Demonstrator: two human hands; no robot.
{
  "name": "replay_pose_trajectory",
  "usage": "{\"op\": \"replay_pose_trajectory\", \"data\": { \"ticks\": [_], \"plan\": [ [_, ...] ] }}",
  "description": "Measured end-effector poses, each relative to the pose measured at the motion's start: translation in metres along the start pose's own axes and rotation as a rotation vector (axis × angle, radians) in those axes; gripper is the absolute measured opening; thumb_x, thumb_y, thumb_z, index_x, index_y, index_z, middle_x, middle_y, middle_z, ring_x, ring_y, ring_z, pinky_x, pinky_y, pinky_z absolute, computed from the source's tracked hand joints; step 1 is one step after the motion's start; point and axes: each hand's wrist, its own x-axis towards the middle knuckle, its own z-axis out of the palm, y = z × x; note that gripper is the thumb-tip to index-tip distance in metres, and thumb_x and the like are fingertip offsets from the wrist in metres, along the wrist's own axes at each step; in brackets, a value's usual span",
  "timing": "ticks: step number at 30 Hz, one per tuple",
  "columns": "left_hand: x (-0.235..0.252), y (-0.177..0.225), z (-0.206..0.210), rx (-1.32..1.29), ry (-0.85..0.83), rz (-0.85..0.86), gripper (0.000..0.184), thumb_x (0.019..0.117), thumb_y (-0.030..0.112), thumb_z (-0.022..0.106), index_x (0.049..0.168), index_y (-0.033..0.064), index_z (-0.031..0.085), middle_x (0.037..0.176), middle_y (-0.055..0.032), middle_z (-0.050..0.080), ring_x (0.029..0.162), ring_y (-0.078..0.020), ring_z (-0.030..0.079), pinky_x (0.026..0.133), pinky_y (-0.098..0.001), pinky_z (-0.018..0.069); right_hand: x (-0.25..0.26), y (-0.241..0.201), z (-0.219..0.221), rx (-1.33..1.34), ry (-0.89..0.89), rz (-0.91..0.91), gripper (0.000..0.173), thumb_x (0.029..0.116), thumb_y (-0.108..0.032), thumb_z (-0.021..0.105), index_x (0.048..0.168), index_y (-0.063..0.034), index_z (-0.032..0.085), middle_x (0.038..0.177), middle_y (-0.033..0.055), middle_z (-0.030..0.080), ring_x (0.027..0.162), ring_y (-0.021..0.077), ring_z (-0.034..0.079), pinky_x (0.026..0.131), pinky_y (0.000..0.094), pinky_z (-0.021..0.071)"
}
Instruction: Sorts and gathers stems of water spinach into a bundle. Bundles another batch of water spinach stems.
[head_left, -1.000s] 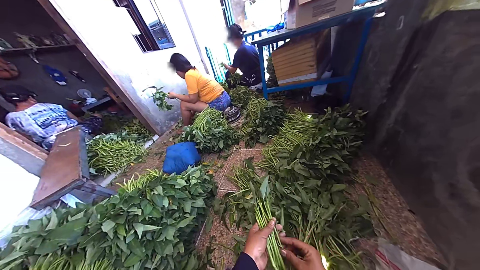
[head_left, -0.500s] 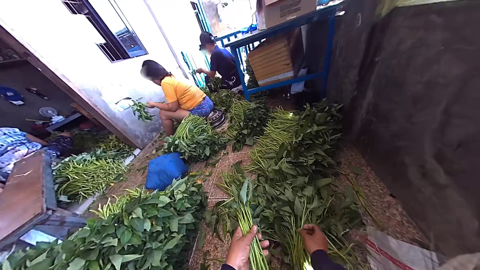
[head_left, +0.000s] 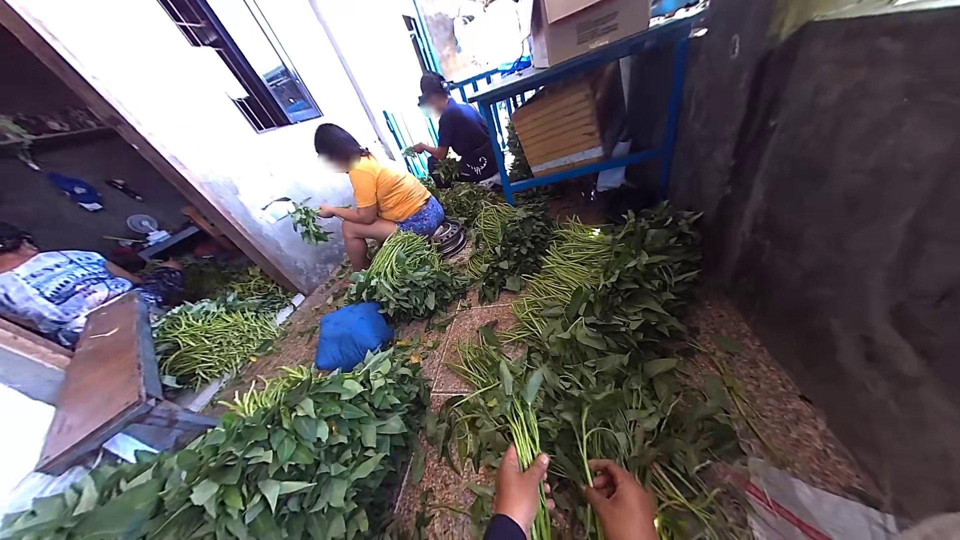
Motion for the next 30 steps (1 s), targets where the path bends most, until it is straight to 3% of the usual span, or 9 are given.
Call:
{"op": "replay_pose_trajectory", "data": {
  "ticks": [4, 6, 9, 14, 17, 20, 25, 27, 30],
  "plan": [
    [0.014, -0.028, 0.006, 0.211, -0.034, 0.003, 0.042, 0.1006, 0.016, 0.067, 0.136, -0.0006, 0.053, 0.105, -0.0194, 0.065, 0.078, -0.0269, 0.067, 0.069, -0.0448, 0.0586, -0.021, -0.004, 0.013, -0.026, -0.065, -0.126, 0.037, 0.0839, -0.002, 0.076, 0.121, -0.0017, 0.07, 0.105, 0.0179, 0.069, 0.088, 0.0278, 0.068, 0.081, 0.0431, 0.0573],
    [0.018, -0.036, 0.006, 0.224, -0.039, 0.018, 0.036, 0.1013, 0.017, 0.066, 0.131, -0.0015, 0.056, 0.101, -0.0171, 0.065, 0.076, -0.0239, 0.066, 0.07, -0.0413, 0.0578, -0.028, -0.004, 0.015, 0.015, -0.098, -0.17, 0.036, 0.0838, -0.001, 0.076, 0.119, -0.0021, 0.072, 0.104, 0.0166, 0.07, 0.085, 0.0255, 0.069, 0.08, 0.0406, 0.0581],
    [0.013, -0.034, 0.006, 0.036, -0.091, -0.066, 0.031, 0.102, 0.017, 0.065, 0.126, -0.0017, 0.062, 0.112, -0.0168, 0.069, 0.098, -0.0233, 0.067, 0.09, -0.0408, 0.0552, -0.03, 0.002, 0.016, 0.121, -0.173, -0.215, 0.036, 0.0836, -0.004, 0.078, 0.119, -0.0015, 0.072, 0.103, 0.0148, 0.071, 0.084, 0.0224, 0.07, 0.08, 0.0381, 0.0593],
    [0.005, -0.02, -0.001, -0.176, -0.16, -0.236, 0.029, 0.1049, 0.018, 0.06, 0.128, 0.0006, 0.056, 0.1, -0.016, 0.068, 0.081, -0.0259, 0.07, 0.071, -0.0445, 0.0613, 0.005, 0.019, 0.0, 0.358, -0.286, -0.003, 0.02, 0.0983, -0.013, 0.067, 0.115, -0.0018, 0.072, 0.098, 0.0121, 0.073, 0.079, 0.0217, 0.072, 0.07, 0.0407, 0.0611],
    [0.002, -0.009, -0.006, -0.209, -0.164, -0.244, 0.027, 0.1066, 0.016, 0.056, 0.128, 0.0005, 0.052, 0.091, -0.0161, 0.068, 0.073, -0.0276, 0.071, 0.064, -0.0436, 0.062, 0.055, 0.036, 0.002, 0.123, -0.094, 0.103, 0.023, 0.1033, -0.013, 0.059, 0.12, -0.0024, 0.07, 0.111, 0.0173, 0.071, 0.096, 0.0295, 0.071, 0.087, 0.0491, 0.0576],
    [0.002, 0.007, -0.013, -0.253, -0.158, -0.218, 0.029, 0.1081, 0.015, 0.052, 0.132, -0.0002, 0.048, 0.093, -0.0195, 0.071, 0.076, -0.0315, 0.074, 0.066, -0.0439, 0.0628, 0.091, 0.037, 0.026, -0.232, -0.122, 0.088, 0.03, 0.1018, -0.014, 0.059, 0.128, -0.0032, 0.068, 0.128, 0.0206, 0.067, 0.122, 0.0347, 0.062, 0.109, 0.0515, 0.0462],
    [0.003, 0.021, -0.024, -0.252, -0.153, -0.156, 0.026, 0.108, 0.015, 0.052, 0.128, -0.0001, 0.049, 0.086, -0.018, 0.069, 0.072, -0.0308, 0.072, 0.066, -0.044, 0.0631, 0.113, 0.042, 0.063, -0.587, -0.186, 0.24, 0.042, 0.0954, -0.023, 0.068, 0.131, 0.0001, 0.066, 0.147, 0.0266, 0.051, 0.131, 0.041, 0.056, 0.106, 0.0555, 0.05],
    [0.005, 0.022, -0.026, -0.239, -0.129, -0.143, 0.025, 0.1078, 0.014, 0.053, 0.128, 0.0, 0.049, 0.086, -0.0166, 0.068, 0.07, -0.0288, 0.071, 0.065, -0.0424, 0.0627, 0.115, 0.036, 0.062, -0.54, -0.181, 0.247, 0.037, 0.0941, -0.024, 0.069, 0.124, -0.0017, 0.069, 0.14, 0.024, 0.058, 0.129, 0.0389, 0.058, 0.105, 0.0556, 0.0492],
    [0.01, 0.02, -0.026, -0.189, -0.034, -0.09, 0.029, 0.1065, 0.014, 0.056, 0.13, -0.001, 0.049, 0.087, -0.0161, 0.068, 0.069, -0.0263, 0.071, 0.063, -0.0399, 0.0621, 0.105, 0.012, 0.044, -0.273, -0.128, 0.089, 0.03, 0.0914, -0.019, 0.075, 0.114, 0.0004, 0.069, 0.115, 0.0216, 0.07, 0.113, 0.0364, 0.066, 0.101, 0.0553, 0.0495]
  ]
}}
